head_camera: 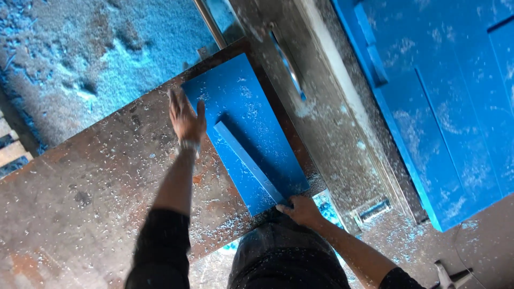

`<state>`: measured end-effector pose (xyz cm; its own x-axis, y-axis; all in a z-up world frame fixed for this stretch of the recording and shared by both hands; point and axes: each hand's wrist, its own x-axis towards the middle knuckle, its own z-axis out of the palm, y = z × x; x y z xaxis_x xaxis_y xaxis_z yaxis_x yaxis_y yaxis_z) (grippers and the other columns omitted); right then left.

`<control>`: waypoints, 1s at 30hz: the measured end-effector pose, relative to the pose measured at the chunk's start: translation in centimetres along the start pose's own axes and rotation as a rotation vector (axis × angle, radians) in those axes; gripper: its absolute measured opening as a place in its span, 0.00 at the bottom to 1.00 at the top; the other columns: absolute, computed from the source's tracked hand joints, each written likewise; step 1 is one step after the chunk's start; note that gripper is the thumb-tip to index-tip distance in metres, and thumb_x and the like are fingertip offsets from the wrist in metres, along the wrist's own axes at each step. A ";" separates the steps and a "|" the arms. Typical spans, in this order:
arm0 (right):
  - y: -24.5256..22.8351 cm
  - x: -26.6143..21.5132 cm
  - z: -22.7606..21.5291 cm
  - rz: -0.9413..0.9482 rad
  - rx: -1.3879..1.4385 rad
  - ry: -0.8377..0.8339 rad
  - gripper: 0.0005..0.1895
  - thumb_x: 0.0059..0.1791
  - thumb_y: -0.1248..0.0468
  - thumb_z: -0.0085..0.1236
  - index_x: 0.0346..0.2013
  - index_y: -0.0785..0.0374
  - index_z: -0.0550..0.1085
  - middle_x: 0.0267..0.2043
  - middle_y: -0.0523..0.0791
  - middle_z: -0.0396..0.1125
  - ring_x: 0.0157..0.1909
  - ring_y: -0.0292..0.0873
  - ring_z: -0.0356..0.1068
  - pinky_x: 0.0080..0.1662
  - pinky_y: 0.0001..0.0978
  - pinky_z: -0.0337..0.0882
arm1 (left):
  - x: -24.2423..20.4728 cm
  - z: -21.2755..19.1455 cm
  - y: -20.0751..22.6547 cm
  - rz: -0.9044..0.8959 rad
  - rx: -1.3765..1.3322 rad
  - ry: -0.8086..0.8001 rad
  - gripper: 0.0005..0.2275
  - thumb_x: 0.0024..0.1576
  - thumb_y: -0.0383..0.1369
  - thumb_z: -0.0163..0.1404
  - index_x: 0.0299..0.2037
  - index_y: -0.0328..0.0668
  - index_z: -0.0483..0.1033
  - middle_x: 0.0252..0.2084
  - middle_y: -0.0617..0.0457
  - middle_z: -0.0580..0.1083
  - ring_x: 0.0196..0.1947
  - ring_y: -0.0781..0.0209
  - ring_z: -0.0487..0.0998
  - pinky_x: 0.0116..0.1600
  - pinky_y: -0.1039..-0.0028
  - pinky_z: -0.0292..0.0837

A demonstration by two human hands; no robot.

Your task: The person uses a table saw to cut a large blue plastic sheet into smaller rectangular pieces. They guide the sheet through the saw, remove the cut pieces, and stack them on the side of the machine.

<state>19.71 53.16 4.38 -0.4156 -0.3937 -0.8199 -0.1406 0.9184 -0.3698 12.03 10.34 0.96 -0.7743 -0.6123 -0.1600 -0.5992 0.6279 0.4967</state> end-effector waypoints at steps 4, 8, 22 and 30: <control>2.3 -2.7 2.4 -0.014 -0.025 0.010 0.36 0.48 0.28 0.50 0.37 0.59 0.79 0.38 0.51 0.77 0.48 0.57 0.77 0.47 0.51 0.75 | -14.5 2.4 0.4 -0.027 -0.167 0.133 0.32 0.67 0.54 0.40 0.74 0.41 0.56 0.75 0.31 0.54 0.74 0.33 0.56 0.73 0.43 0.53; 8.6 -2.6 6.5 -0.168 0.076 0.047 0.35 0.54 0.33 0.46 0.24 0.60 0.76 0.26 0.55 0.71 0.35 0.60 0.76 0.38 0.48 0.69 | -26.9 8.3 1.4 0.095 -0.119 0.098 0.35 0.62 0.56 0.48 0.73 0.41 0.58 0.72 0.32 0.58 0.71 0.36 0.60 0.69 0.47 0.62; 8.4 3.0 -6.7 -0.227 -0.148 0.891 0.18 0.53 0.48 0.55 0.40 0.61 0.70 0.39 0.50 0.66 0.45 0.57 0.69 0.46 0.50 0.71 | -39.8 11.7 7.1 -0.279 -0.160 -0.142 0.57 0.49 0.63 0.56 0.77 0.36 0.33 0.77 0.26 0.42 0.76 0.28 0.46 0.76 0.44 0.42; 2.5 19.0 -13.2 -0.247 -0.191 1.565 0.36 0.56 0.50 0.59 0.68 0.73 0.60 0.71 0.63 0.51 0.71 0.71 0.55 0.68 0.66 0.66 | -40.9 12.7 6.5 -0.180 -0.215 -0.118 0.54 0.54 0.58 0.53 0.76 0.32 0.28 0.78 0.27 0.35 0.77 0.28 0.40 0.75 0.45 0.40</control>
<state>-0.44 48.48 -6.37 -0.8209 -0.2121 0.5302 -0.3970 0.8793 -0.2630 37.20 45.59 -0.08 -0.6852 -0.6364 -0.3542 -0.6822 0.3905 0.6181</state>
